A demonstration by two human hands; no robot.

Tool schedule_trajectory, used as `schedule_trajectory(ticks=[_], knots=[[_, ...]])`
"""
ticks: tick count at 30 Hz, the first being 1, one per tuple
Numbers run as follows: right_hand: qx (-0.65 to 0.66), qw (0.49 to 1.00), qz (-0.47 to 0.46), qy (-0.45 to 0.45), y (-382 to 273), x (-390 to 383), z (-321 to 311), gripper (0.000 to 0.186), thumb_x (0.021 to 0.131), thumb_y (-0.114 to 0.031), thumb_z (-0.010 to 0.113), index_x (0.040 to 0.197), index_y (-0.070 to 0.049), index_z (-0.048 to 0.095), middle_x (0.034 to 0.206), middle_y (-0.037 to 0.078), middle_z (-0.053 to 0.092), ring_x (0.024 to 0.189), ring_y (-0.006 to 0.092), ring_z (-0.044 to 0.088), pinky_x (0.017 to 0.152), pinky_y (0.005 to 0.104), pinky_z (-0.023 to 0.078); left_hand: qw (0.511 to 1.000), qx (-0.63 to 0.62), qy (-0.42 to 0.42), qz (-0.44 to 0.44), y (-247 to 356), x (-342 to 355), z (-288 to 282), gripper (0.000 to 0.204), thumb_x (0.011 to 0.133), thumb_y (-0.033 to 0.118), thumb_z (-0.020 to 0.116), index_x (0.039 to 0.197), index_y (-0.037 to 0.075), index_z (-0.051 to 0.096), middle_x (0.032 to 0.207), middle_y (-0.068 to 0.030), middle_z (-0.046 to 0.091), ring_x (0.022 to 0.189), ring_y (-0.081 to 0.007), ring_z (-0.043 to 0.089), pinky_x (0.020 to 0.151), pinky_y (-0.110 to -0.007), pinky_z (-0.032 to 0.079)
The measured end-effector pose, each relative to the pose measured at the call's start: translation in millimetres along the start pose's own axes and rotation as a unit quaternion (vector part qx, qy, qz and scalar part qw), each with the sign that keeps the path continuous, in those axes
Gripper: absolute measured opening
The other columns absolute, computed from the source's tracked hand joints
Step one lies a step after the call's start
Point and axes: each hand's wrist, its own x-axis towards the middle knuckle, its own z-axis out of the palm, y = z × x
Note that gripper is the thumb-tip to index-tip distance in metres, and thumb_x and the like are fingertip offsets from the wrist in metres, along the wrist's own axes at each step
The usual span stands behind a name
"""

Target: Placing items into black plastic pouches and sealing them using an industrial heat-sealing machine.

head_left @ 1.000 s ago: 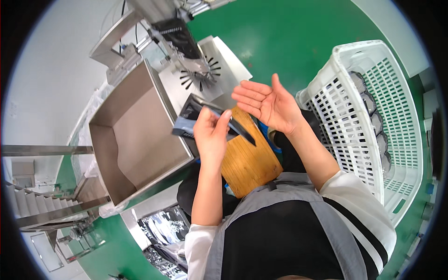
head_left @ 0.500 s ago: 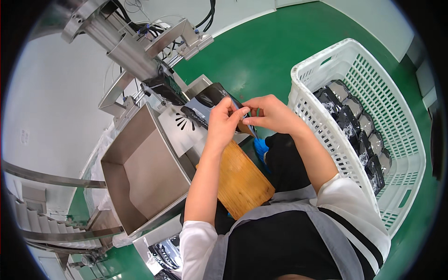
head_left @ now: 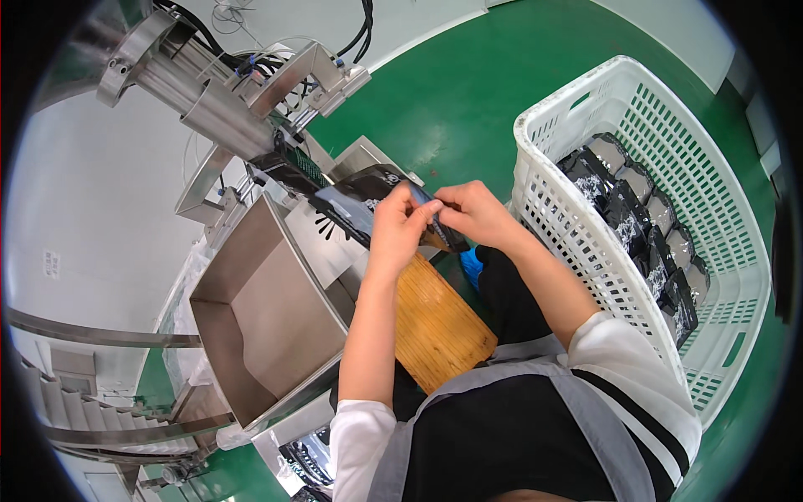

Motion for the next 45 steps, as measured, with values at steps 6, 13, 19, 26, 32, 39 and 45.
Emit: schedule_trajectory(ticks=[6, 13, 19, 26, 32, 39, 45], knots=[[0.023, 0.992, 0.02, 0.126, 0, -5, 28, 0.012, 0.077, -0.01, 0.057, 0.076, 0.001, 0.057, 0.06, 0.017, 0.052, 0.052, 0.028, 0.051, 0.051, 0.0347, 0.04, 0.988, 0.032, 0.078, -0.128, 5, -4, 4, 0.022, 0.086, 0.012, 0.056, 0.072, 0.0, 0.046, 0.058, -0.0085, 0.054, 0.045, -0.0152, 0.051, 0.044, -0.029, 0.041], [-0.099, 0.992, -0.011, 0.076, -6, -2, 22, 0.012, 0.075, -0.011, 0.06, 0.074, 0.001, 0.059, 0.062, 0.018, 0.056, 0.055, 0.0326, 0.055, 0.053, 0.0358, 0.044, 0.961, 0.267, 0.072, -0.012, -6, -22, 15, 0.019, 0.087, 0.012, 0.047, 0.076, -0.003, 0.045, 0.069, -0.0283, 0.052, 0.071, -0.0473, 0.051, 0.059, -0.05, 0.04], [0.059, 0.99, 0.125, -0.021, -6, -4, 14, 0.015, 0.071, -0.007, 0.061, 0.066, 0.005, 0.052, 0.054, 0.014, 0.052, 0.048, 0.0218, 0.052, 0.048, 0.0305, 0.042, 0.996, 0.082, 0.002, -0.047, -8, -30, 13, 0.02, 0.09, 0.015, 0.045, 0.079, -0.001, 0.045, 0.06, -0.0232, 0.054, 0.055, -0.0391, 0.057, 0.052, -0.045, 0.044], [-0.293, 0.93, 0.105, 0.196, 17, 8, 15, 0.01, 0.067, -0.007, 0.059, 0.064, 0.002, 0.059, 0.059, 0.02, 0.056, 0.055, 0.0364, 0.057, 0.053, 0.0399, 0.047, 0.978, 0.204, 0.0, -0.052, -13, -48, 22, 0.014, 0.086, 0.009, 0.046, 0.08, -0.003, 0.046, 0.067, -0.028, 0.054, 0.068, -0.0471, 0.053, 0.06, -0.054, 0.039], [-0.284, 0.932, -0.169, 0.146, 12, 0, 31, 0.02, 0.072, -0.009, 0.06, 0.09, -0.001, 0.057, 0.084, 0.018, 0.06, 0.078, 0.0352, 0.059, 0.065, 0.0399, 0.048, 0.981, 0.167, 0.085, -0.045, -21, -33, -1, 0.018, 0.085, 0.011, 0.047, 0.076, -0.005, 0.047, 0.075, -0.0271, 0.054, 0.076, -0.0458, 0.052, 0.066, -0.051, 0.04], [-0.314, 0.94, 0.029, -0.127, 23, -13, 39, 0.031, 0.069, -0.009, 0.065, 0.098, -0.001, 0.059, 0.089, 0.018, 0.06, 0.089, 0.0316, 0.058, 0.076, 0.0392, 0.048, 0.923, 0.38, 0.045, 0.032, -5, -44, 7, 0.013, 0.079, 0.008, 0.051, 0.079, -0.005, 0.052, 0.084, -0.0231, 0.055, 0.074, -0.0396, 0.057, 0.066, -0.048, 0.047], [0.217, 0.974, 0.051, 0.04, 61, 22, 87, 0.033, 0.071, -0.005, 0.068, 0.098, -0.001, 0.049, 0.082, 0.008, 0.056, 0.078, 0.0238, 0.058, 0.073, 0.0323, 0.048, 0.891, 0.388, -0.093, 0.215, 43, -97, 82, 0.013, 0.067, 0.008, 0.053, 0.074, -0.003, 0.052, 0.073, -0.0141, 0.051, 0.061, -0.0244, 0.057, 0.049, -0.033, 0.049]])
